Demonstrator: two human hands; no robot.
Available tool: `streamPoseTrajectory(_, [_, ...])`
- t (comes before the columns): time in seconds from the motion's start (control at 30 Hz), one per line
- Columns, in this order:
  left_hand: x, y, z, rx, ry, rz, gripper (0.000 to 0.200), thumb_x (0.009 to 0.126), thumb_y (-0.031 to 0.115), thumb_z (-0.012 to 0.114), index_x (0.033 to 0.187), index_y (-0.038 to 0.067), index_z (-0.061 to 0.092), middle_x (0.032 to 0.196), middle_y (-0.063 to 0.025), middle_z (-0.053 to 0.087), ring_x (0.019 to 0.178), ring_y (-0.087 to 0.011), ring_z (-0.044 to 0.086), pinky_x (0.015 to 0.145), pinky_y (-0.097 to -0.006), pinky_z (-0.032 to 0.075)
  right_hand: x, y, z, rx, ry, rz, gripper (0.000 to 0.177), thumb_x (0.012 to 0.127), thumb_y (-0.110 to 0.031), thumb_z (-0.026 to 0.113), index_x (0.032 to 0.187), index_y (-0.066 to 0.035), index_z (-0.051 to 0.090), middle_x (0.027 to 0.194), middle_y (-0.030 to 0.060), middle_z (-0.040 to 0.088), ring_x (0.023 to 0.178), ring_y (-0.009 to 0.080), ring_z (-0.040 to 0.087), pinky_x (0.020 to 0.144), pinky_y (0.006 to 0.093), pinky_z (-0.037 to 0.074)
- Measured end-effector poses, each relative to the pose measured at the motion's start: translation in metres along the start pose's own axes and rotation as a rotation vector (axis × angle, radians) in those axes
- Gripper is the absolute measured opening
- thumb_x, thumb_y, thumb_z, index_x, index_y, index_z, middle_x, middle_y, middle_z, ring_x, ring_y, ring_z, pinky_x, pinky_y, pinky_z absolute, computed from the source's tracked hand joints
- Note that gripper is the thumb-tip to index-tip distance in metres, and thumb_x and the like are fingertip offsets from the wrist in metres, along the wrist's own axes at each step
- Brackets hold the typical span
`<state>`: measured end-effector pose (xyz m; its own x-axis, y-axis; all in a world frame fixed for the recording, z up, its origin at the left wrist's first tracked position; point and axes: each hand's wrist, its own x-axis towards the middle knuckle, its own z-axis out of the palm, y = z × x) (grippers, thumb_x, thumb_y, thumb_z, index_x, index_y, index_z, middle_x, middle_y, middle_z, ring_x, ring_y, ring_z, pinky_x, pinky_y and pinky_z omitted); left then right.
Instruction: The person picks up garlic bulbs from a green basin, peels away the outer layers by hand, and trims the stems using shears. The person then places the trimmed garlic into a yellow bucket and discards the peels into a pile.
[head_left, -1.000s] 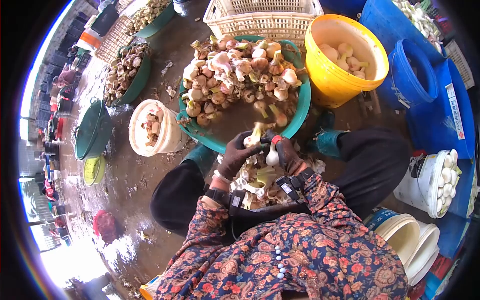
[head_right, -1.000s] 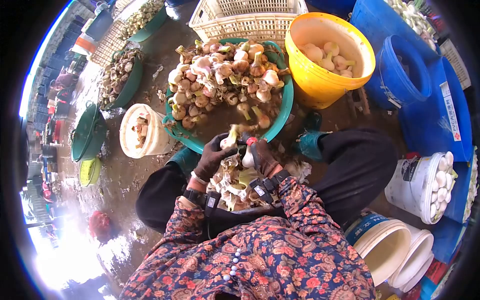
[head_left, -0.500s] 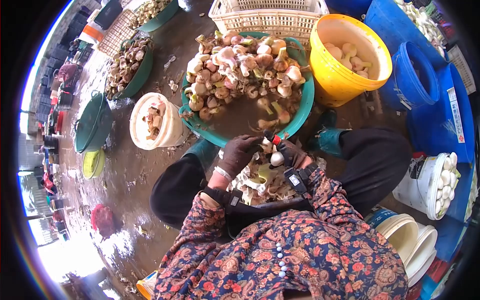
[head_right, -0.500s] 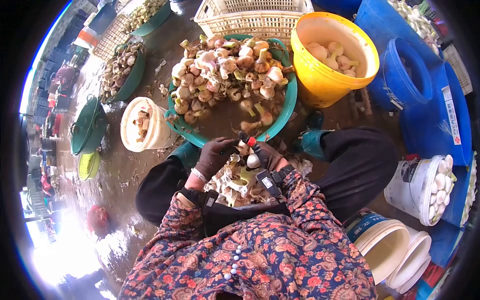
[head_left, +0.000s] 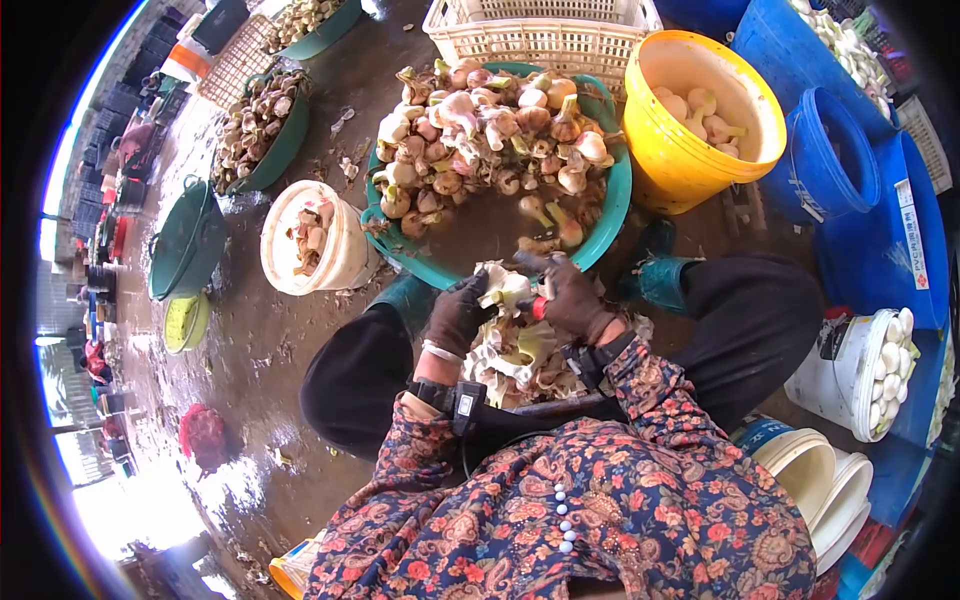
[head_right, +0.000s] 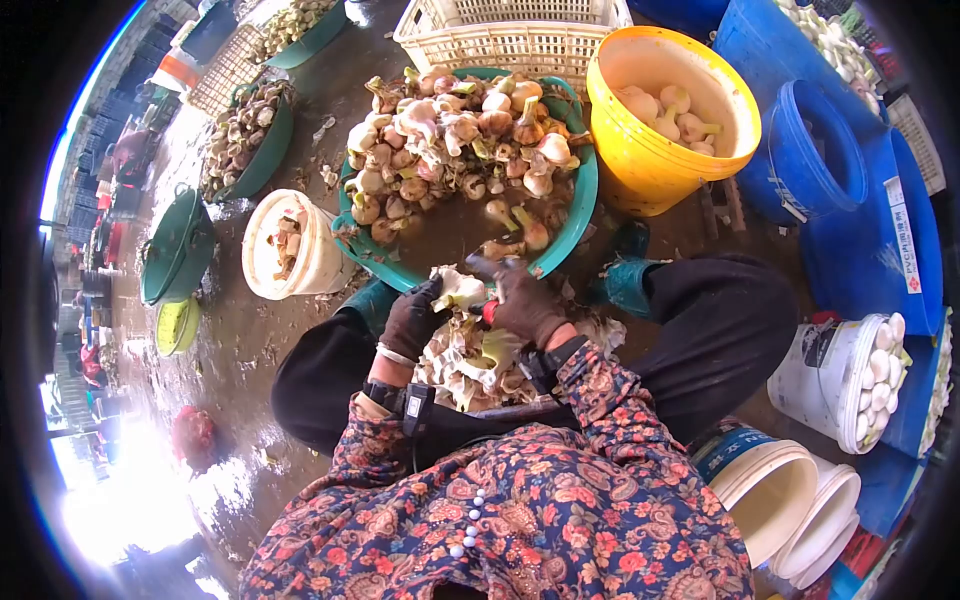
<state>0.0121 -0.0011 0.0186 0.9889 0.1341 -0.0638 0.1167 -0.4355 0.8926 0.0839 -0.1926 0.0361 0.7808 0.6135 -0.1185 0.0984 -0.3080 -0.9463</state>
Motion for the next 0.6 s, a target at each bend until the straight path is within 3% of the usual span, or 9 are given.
streamPoseTrajectory(0.03, [0.000,-0.001,0.003,-0.340,-0.011,-0.249,0.035,0.080,0.012,0.065,0.112,0.000,0.057,0.100,-0.0113,0.064,0.089,-0.0244,0.062,0.080,-0.0327,0.049,-0.005,-0.016,0.000,-0.382,-0.031,-0.031,0.053,0.071,-0.020,0.069,0.121,-0.012,0.054,0.101,0.0155,0.058,0.093,0.0272,0.058,0.081,0.0334,0.046])
streamPoseTrajectory(0.07, [0.001,-0.001,0.005,-0.341,-0.015,-0.251,0.035,0.080,0.012,0.065,0.112,0.000,0.057,0.100,-0.0113,0.064,0.089,-0.0244,0.062,0.080,-0.0327,0.049,-0.007,-0.005,0.012,-0.469,0.080,-0.253,0.042,0.073,-0.021,0.065,0.114,-0.016,0.059,0.096,0.0175,0.056,0.091,0.0326,0.057,0.076,0.0371,0.048])
streamPoseTrajectory(0.13, [0.007,0.000,0.005,-0.931,0.007,-0.700,0.033,0.079,0.012,0.065,0.110,0.002,0.058,0.098,-0.0087,0.064,0.087,-0.0219,0.062,0.079,-0.0304,0.049,-0.004,0.010,0.020,-0.368,0.111,-0.212,0.039,0.072,-0.020,0.065,0.111,-0.013,0.060,0.092,0.0158,0.057,0.086,0.0299,0.059,0.073,0.0365,0.048])
streamPoseTrajectory(0.2, [0.004,0.009,-0.003,-0.899,0.021,-0.561,0.031,0.080,0.013,0.065,0.109,0.003,0.059,0.096,-0.0069,0.063,0.086,-0.0190,0.061,0.078,-0.0283,0.049,0.003,0.029,0.025,0.148,0.087,0.134,0.033,0.073,-0.018,0.065,0.104,-0.006,0.062,0.081,0.0104,0.062,0.076,0.0215,0.061,0.066,0.0339,0.048])
streamPoseTrajectory(0.27, [0.000,0.008,0.002,-0.582,0.079,-0.094,0.025,0.085,0.021,0.062,0.103,0.004,0.061,0.092,-0.0018,0.061,0.079,-0.0092,0.056,0.068,-0.0223,0.046,0.012,0.069,0.028,0.326,0.084,0.083,0.030,0.074,-0.015,0.064,0.103,-0.005,0.062,0.080,0.0093,0.063,0.074,0.0189,0.061,0.066,0.0319,0.048])
streamPoseTrajectory(0.37, [-0.013,0.029,-0.020,-0.845,-0.221,-0.318,0.018,0.084,0.018,0.062,0.095,0.004,0.061,0.086,0.0000,0.059,0.073,-0.0075,0.051,0.063,-0.0213,0.042,0.014,0.086,0.016,0.421,0.055,-0.144,0.031,0.076,-0.010,0.063,0.106,-0.005,0.061,0.089,0.0088,0.065,0.076,0.0159,0.061,0.068,0.0277,0.049])
streamPoseTrajectory(0.43, [-0.019,0.050,-0.024,-1.017,-0.199,-0.225,0.022,0.079,0.025,0.066,0.078,0.006,0.056,0.074,0.0002,0.054,0.068,-0.0093,0.049,0.063,-0.0214,0.040,0.012,0.088,0.006,1.351,0.122,0.354,0.038,0.073,-0.010,0.066,0.110,-0.003,0.058,0.093,0.0086,0.065,0.079,0.0156,0.061,0.072,0.0271,0.049])
streamPoseTrajectory(0.53, [-0.020,0.031,-0.047,-1.049,-0.329,-0.124,0.022,0.076,0.021,0.067,0.078,0.003,0.056,0.077,-0.0047,0.057,0.075,-0.0136,0.055,0.070,-0.0274,0.046,0.004,0.084,-0.001,0.678,0.173,0.068,0.047,0.071,-0.009,0.069,0.114,-0.002,0.052,0.100,0.0101,0.062,0.086,0.0167,0.060,0.075,0.0298,0.050])
streamPoseTrajectory(0.6, [-0.010,0.046,-0.053,-0.525,-0.476,-0.301,0.029,0.078,0.019,0.067,0.096,-0.003,0.059,0.090,-0.0108,0.062,0.086,-0.0192,0.059,0.077,-0.0291,0.048,0.006,0.088,0.000,0.337,0.179,-0.077,0.051,0.070,-0.009,0.070,0.117,-0.001,0.050,0.103,0.0109,0.060,0.090,0.0173,0.060,0.076,0.0312,0.051])
